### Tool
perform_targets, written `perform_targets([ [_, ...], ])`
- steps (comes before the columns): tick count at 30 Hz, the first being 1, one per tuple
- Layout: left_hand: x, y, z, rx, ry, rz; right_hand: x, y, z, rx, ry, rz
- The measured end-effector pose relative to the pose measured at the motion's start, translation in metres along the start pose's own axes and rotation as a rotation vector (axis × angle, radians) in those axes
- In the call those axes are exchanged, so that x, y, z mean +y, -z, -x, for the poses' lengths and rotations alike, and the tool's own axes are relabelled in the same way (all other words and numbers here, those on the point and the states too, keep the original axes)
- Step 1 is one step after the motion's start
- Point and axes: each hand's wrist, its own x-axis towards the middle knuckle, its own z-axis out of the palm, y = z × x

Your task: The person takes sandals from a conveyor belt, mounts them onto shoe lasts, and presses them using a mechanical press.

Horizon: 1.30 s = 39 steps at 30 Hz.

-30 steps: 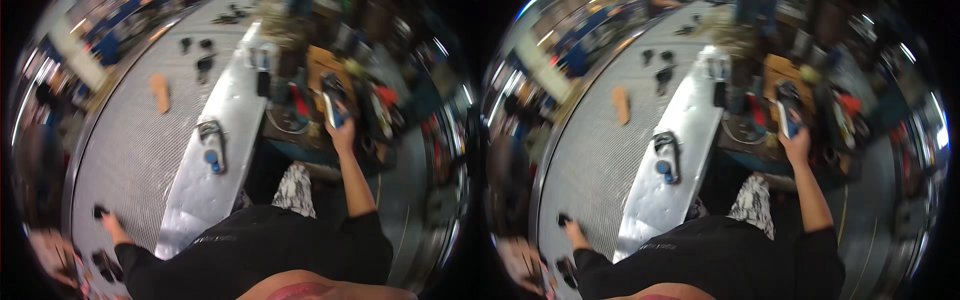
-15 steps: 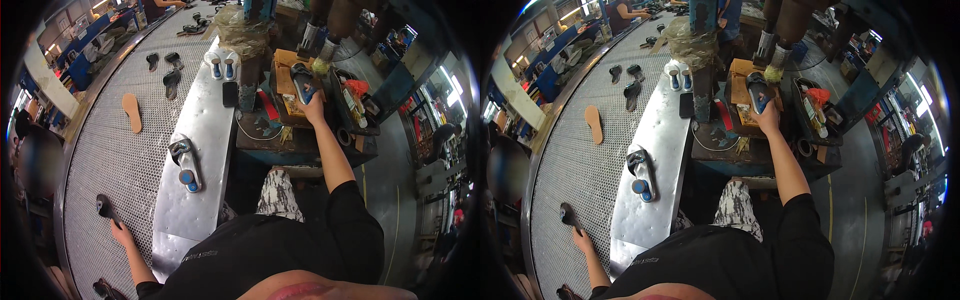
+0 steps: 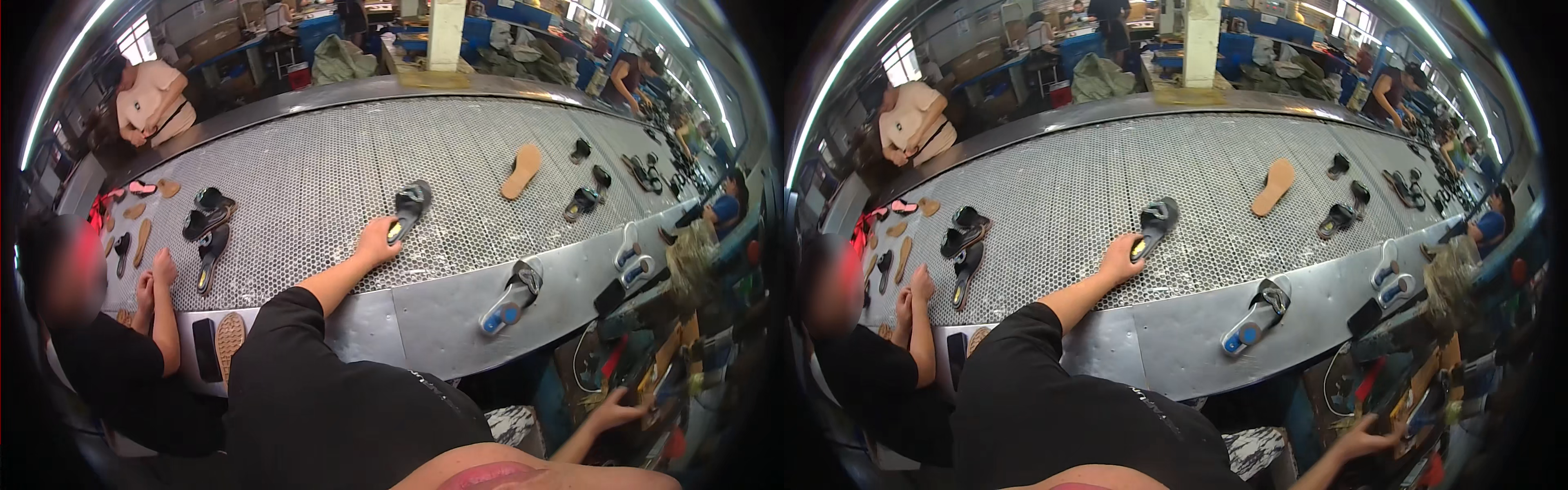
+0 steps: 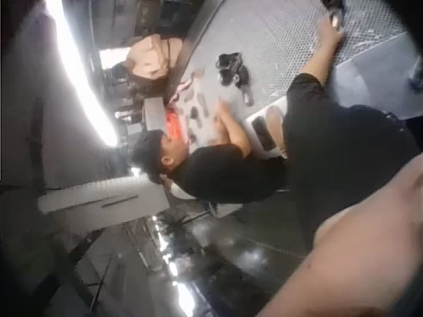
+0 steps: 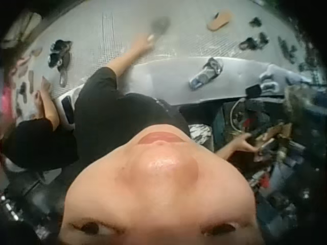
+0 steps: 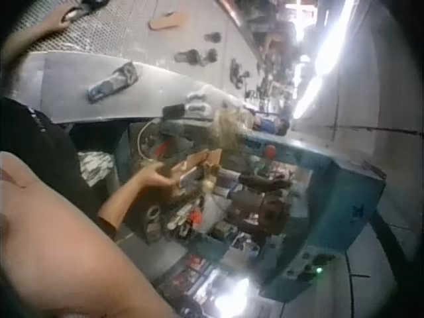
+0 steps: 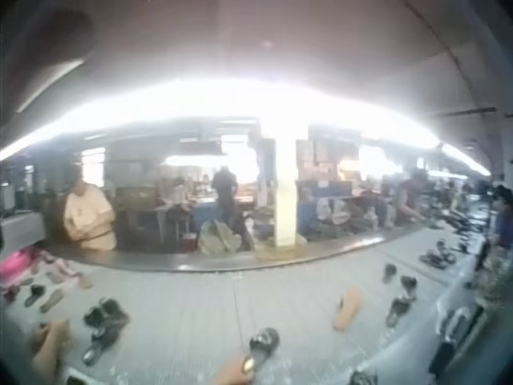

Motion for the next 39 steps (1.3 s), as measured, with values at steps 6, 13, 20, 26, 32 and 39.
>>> perform_targets([
  [6, 0.009, -0.004, -0.001, -0.118, 0.041, -0.153, -0.199, -0.034, 0.093, -0.849, -0.213, -0.734],
  [13, 0.017, 0.01, 0.0, -0.29, 0.218, -0.093, -0.255, -0.065, 0.126, -0.97, -0.086, -0.644],
  [20, 0.046, 0.055, 0.031, -0.3, 0.872, 1.819, -0.242, -0.032, 0.137, -0.999, -0.158, -0.828],
  [26, 0.11, 0.05, 0.106, -0.755, 0.706, 1.761, -0.268, -0.036, 0.142, -0.975, -0.216, -0.738],
  [32, 0.152, 0.012, 0.17, -1.044, 0.867, 2.001, -0.273, -0.009, 0.134, -0.907, -0.418, -0.857],
  [39, 0.161, -0.06, 0.136, -0.983, 0.937, 2.077, -0.28, 0.058, 0.099, -0.81, -0.243, -1.026],
])
